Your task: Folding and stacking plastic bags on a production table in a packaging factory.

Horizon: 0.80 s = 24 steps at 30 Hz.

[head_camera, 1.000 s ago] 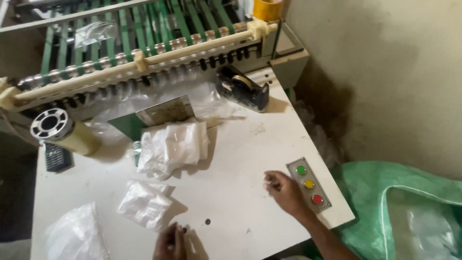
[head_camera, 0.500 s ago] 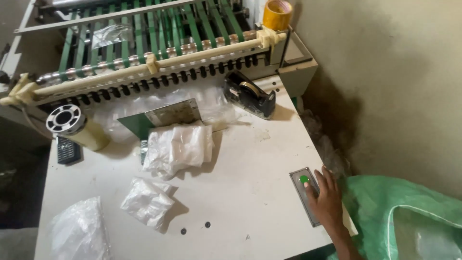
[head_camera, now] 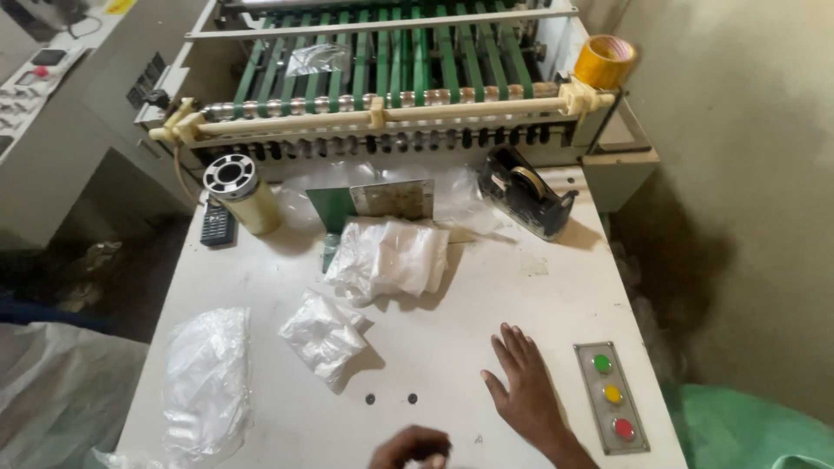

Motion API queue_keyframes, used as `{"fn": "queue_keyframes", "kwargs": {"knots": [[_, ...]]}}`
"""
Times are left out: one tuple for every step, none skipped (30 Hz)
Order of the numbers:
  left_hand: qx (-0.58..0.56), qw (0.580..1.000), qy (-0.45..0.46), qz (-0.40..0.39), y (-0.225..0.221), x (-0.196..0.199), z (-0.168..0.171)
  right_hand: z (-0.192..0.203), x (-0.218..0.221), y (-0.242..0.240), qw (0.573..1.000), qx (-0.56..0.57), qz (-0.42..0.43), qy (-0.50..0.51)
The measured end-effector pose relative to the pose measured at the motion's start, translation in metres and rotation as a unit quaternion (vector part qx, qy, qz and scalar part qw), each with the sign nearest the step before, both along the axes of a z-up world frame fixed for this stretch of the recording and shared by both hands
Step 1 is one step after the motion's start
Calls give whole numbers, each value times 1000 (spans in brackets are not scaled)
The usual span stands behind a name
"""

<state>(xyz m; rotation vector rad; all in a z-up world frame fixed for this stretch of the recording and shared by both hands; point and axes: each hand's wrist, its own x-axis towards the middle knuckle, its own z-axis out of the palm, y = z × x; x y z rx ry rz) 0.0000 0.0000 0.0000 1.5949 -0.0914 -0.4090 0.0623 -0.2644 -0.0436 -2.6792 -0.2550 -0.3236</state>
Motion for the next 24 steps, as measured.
{"fn": "queue_keyframes", "kwargs": {"knots": [[-1,1000,-4,8,18,21,10,6,12,-4,1000,-1,8,-4],[5,994,3,106,35,41,20,12,24,-8,990,133,-38,31],[9,979,11,202,54,62,30,17,38,-13,959,262,-82,69],[9,978,10,207,67,86,52,39,57,-17,959,262,-76,70],[-19,966,43,253,81,111,75,60,77,-22,930,313,-135,138],[-47,952,76,294,94,138,98,81,96,-27,889,360,-195,204],[-47,951,74,297,108,159,93,76,120,-34,890,360,-191,204],[-93,952,62,285,121,182,88,71,145,-41,881,395,-193,176],[-138,951,49,273,134,205,83,66,170,-49,870,429,-194,148],[-141,951,46,272,142,224,76,62,191,-48,871,427,-193,145],[-154,945,63,281,150,243,69,58,213,-47,863,452,-175,142],[-168,940,77,287,157,265,63,56,237,-46,854,476,-157,137],[-172,940,73,285,156,282,65,60,251,-39,856,475,-156,131],[-221,920,100,307,156,298,64,62,263,-32,852,473,-170,143],[-269,896,128,328,155,314,63,64,276,-25,848,472,-185,155],[-269,898,129,324,153,326,65,66,285,-18,848,472,-189,153],[-298,883,148,329,151,338,65,68,295,-12,841,478,-196,162],[-328,868,167,334,148,351,66,72,306,-6,834,484,-203,170],[-330,869,167,330,139,358,84,84,314,4,834,483,-206,166],[-333,872,172,315,130,360,101,96,320,15,828,483,-213,185],[-336,875,177,300,122,363,118,107,326,26,822,483,-221,204],[-338,874,180,298,118,371,117,90,346,25,823,481,-223,204],[-343,873,182,296,114,379,117,74,366,23,852,424,-224,211],[-348,872,182,293,109,388,118,59,387,21,878,365,-222,217]]}}
